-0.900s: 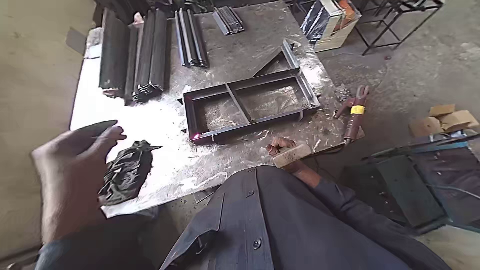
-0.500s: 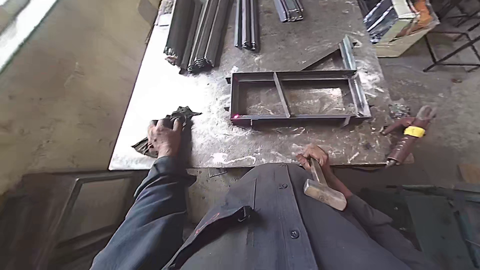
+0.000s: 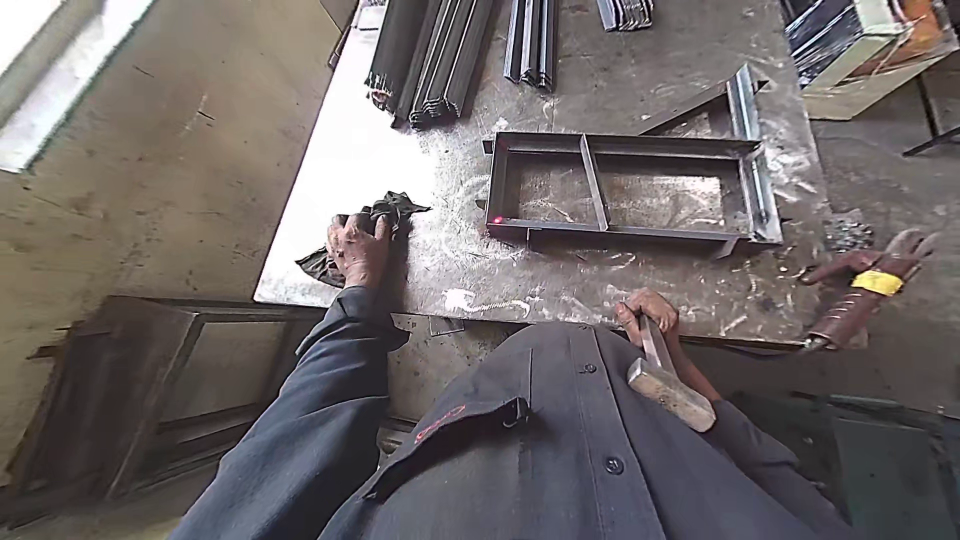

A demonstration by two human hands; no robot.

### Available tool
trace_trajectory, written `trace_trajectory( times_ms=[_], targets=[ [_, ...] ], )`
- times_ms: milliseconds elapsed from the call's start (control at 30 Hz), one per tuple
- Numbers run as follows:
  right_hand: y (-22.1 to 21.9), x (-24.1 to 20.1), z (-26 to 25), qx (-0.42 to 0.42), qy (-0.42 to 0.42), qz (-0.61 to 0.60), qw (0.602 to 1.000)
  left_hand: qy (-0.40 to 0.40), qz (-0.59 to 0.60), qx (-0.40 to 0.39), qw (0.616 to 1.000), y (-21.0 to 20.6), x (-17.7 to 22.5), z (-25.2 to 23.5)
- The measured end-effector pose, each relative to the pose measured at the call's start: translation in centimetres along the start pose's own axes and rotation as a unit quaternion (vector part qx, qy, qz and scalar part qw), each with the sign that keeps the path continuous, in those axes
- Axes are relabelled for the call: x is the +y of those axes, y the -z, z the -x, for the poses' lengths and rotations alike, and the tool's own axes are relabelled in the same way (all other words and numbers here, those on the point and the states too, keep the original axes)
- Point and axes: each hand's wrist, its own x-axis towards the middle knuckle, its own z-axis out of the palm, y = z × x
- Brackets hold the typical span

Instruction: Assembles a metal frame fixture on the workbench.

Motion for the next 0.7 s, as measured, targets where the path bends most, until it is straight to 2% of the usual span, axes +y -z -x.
trace_trajectory(
  times_ms=[700],
  targets=[
    [0.33, 0.17, -0.33, -0.029, 0.015, 0.019, 0.999, 0.003, -0.002, 0.007, 1.000, -0.13, -0.19, -0.08]
  ],
)
